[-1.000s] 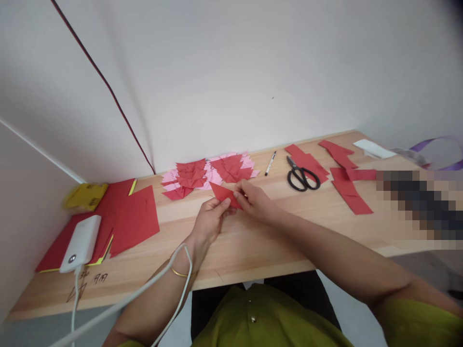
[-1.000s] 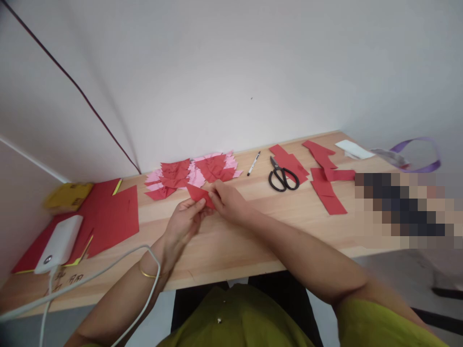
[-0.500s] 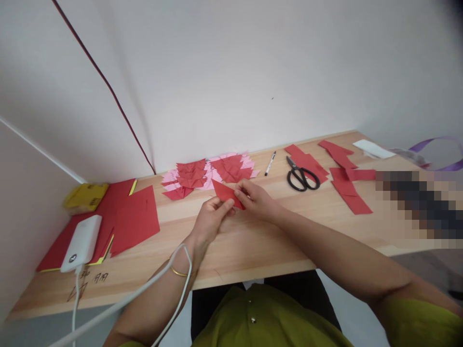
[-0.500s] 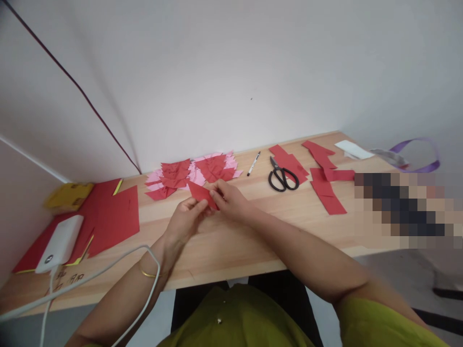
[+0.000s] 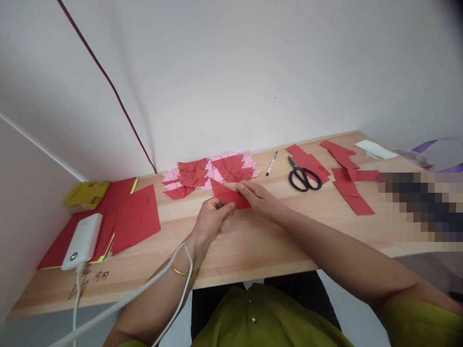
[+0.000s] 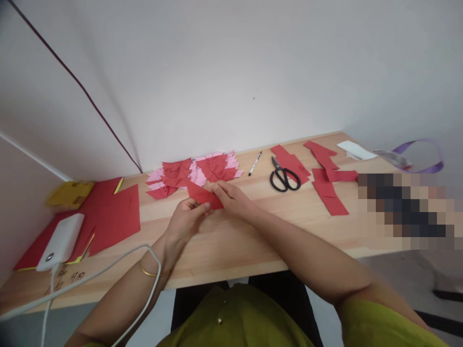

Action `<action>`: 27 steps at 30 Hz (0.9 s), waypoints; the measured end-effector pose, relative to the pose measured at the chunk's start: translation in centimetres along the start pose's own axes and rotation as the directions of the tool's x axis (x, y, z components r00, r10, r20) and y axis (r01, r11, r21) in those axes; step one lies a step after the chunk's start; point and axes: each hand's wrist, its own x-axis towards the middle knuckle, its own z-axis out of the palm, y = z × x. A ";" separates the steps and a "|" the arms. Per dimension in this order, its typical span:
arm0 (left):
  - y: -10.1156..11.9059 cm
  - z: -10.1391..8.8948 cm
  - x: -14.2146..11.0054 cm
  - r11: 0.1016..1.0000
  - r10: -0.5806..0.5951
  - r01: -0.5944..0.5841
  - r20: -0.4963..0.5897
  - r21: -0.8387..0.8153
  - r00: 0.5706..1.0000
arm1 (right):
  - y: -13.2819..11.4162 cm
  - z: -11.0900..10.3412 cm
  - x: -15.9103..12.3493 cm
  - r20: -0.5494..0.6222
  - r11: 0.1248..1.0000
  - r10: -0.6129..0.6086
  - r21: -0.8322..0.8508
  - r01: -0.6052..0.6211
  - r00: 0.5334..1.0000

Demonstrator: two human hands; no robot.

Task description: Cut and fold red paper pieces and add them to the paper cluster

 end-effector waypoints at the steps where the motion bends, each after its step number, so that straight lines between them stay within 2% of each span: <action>1: 0.0 0.0 0.0 1.000 0.002 -0.001 -0.004 0.008 1.000 | 0.0 0.0 0.0 0.009 1.000 -0.003 -0.005 0.004 1.000; 15: -0.5 -0.2 0.0 0.999 0.021 -0.022 0.032 0.033 0.999 | -0.3 0.1 -0.1 0.035 1.000 -0.020 -0.004 0.021 0.999; 19: -0.1 -0.3 0.2 0.997 0.049 -0.047 0.018 -0.059 0.999 | -0.3 0.0 -0.2 0.075 0.999 -0.033 0.007 0.032 0.997; 24: 0.3 -0.3 0.3 0.989 0.027 -0.022 0.031 -0.143 0.999 | -0.1 0.0 -0.2 0.107 1.000 -0.017 -0.011 0.019 0.994; 27: 0.5 -0.2 0.3 0.986 0.035 -0.036 -0.011 -0.163 0.999 | 0.1 -0.2 -0.1 0.133 1.000 0.012 0.017 -0.014 0.991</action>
